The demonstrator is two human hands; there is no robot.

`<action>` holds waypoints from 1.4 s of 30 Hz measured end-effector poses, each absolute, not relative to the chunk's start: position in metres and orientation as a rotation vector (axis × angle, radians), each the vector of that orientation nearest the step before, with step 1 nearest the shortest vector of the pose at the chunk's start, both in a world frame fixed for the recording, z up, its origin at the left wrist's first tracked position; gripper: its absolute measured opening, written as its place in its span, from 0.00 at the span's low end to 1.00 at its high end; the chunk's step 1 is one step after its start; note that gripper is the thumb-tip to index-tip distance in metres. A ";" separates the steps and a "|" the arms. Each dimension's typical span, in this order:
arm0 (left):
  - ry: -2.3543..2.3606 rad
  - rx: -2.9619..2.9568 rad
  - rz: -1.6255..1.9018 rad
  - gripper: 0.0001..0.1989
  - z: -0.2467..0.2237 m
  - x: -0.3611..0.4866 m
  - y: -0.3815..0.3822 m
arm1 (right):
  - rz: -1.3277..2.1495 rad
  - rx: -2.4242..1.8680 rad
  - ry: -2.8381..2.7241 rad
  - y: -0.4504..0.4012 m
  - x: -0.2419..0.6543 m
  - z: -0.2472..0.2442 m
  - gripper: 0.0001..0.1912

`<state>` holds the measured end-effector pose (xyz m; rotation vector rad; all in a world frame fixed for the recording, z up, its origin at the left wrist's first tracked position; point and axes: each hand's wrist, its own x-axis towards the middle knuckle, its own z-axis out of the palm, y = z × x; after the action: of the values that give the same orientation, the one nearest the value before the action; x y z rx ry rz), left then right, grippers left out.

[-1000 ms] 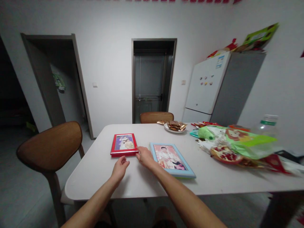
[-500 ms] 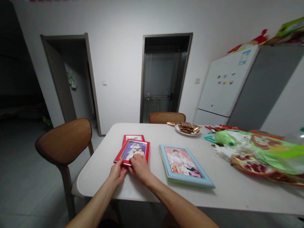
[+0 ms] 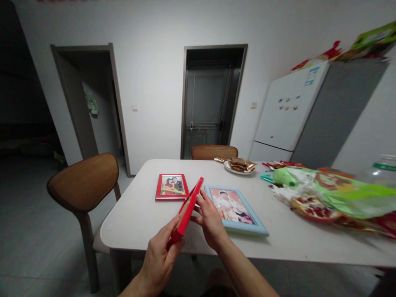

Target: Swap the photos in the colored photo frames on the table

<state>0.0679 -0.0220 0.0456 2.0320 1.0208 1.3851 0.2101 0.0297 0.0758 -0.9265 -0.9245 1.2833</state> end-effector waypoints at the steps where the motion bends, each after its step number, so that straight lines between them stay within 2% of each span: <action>1: 1.026 2.160 1.326 0.22 0.040 0.069 -0.024 | 1.306 -0.912 -0.940 0.027 0.211 0.074 0.26; 5: 1.083 2.528 0.936 0.27 0.018 0.073 -0.026 | 1.371 -0.978 -1.017 0.029 0.213 0.056 0.19; 9: 1.196 2.588 0.678 0.26 0.008 0.078 -0.026 | 1.329 -1.130 -1.160 0.044 0.218 0.026 0.17; 17: 1.382 2.438 0.484 0.26 0.014 0.061 -0.022 | 0.548 -1.647 -1.776 0.063 0.230 0.000 0.21; 21: 1.476 2.370 0.481 0.28 0.018 0.038 -0.019 | 0.327 -1.797 -1.951 0.062 0.231 0.001 0.19; 26: 1.426 2.332 0.572 0.21 0.013 0.025 -0.017 | 0.217 -1.773 -2.082 0.062 0.228 0.004 0.15; 29: 1.403 2.306 0.623 0.21 0.009 0.024 -0.016 | 0.202 -1.721 -2.171 0.065 0.225 0.005 0.10; 38: 1.411 2.300 0.672 0.28 0.004 0.023 -0.013 | -0.024 -1.771 -2.197 0.068 0.213 0.014 0.13; 42: 1.430 2.318 0.697 0.26 0.002 0.028 -0.012 | -0.011 -1.715 -2.206 0.084 0.190 0.014 0.15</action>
<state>0.0278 -0.0124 0.0019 2.3185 1.4296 0.6966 0.1903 0.0840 0.0144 -1.7151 -2.2059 -0.0107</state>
